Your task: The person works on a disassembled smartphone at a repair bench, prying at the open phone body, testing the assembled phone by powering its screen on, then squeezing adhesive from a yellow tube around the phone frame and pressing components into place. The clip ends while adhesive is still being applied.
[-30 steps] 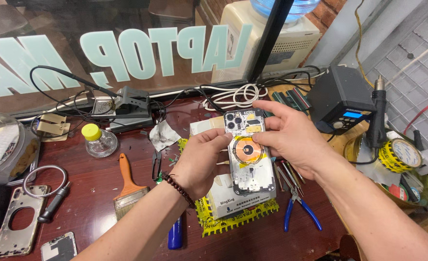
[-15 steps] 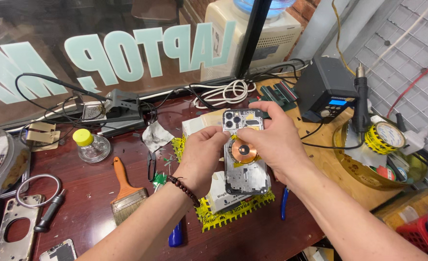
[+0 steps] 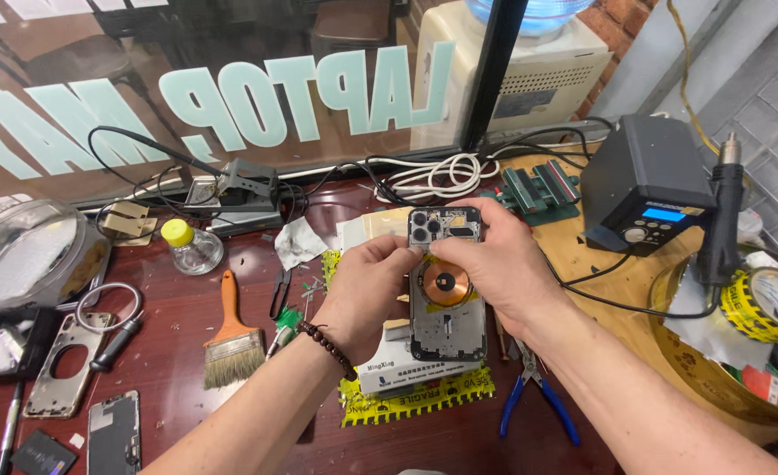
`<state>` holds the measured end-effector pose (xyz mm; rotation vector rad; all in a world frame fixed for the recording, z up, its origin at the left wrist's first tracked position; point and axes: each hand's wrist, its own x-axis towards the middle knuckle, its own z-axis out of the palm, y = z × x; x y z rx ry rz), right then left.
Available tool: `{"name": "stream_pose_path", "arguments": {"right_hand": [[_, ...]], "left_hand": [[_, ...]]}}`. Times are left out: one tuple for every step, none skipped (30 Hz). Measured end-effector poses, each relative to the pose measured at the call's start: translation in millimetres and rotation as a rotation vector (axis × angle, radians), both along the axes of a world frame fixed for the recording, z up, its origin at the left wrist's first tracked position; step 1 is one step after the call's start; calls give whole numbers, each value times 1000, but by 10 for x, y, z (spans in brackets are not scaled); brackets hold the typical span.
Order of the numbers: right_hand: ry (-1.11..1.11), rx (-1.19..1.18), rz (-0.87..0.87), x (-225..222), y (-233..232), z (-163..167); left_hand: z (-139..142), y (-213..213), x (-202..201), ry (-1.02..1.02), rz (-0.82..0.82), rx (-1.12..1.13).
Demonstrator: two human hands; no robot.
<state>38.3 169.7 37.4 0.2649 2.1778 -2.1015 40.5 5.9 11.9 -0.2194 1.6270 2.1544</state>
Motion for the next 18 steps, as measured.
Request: {"name": "stream_pose_path", "arguments": {"right_hand": [[4, -7, 6, -15, 47, 5], [6, -14, 14, -22, 88, 12], [2, -21, 23, -20, 128, 21], [-6, -45, 39, -10, 167, 26], [-11, -69, 55, -9, 185, 35], [-11, -92, 72, -28, 205, 52], [-4, -78, 99, -38, 220, 68], [-1, -63, 124, -35, 235, 77], [2, -48, 148, -33, 230, 83], [24, -111, 177, -38, 220, 86], [47, -172, 204, -38, 209, 89], [67, -233, 229, -33, 191, 88], [70, -225, 218, -36, 160, 85], [74, -215, 203, -37, 130, 82], [76, -204, 186, -33, 109, 82], [59, -181, 166, -29, 86, 79], [43, -160, 147, -27, 54, 76], [30, -140, 127, -35, 24, 77]], "left_hand": [[4, 57, 12, -4, 10, 2], [11, 111, 21, -9, 21, 5], [19, 159, 36, -18, 27, 15], [26, 197, 60, -29, 33, 25], [40, 213, 76, -38, 38, 35], [61, 224, 82, -34, 50, 36], [82, 226, 88, -31, 59, 36], [99, 232, 103, -32, 65, 36], [115, 217, 120, -18, 77, 26], [136, 195, 123, -1, 89, 14], [156, 173, 120, 18, 98, 3], [171, 148, 123, 7, 102, 3], [185, 120, 119, -3, 105, 4], [198, 99, 109, -12, 105, 5], [207, 89, 97, -13, 106, 3], [212, 76, 87, -16, 109, 0], [217, 53, 83, -18, 113, -4], [222, 33, 74, -17, 112, -11]]}}
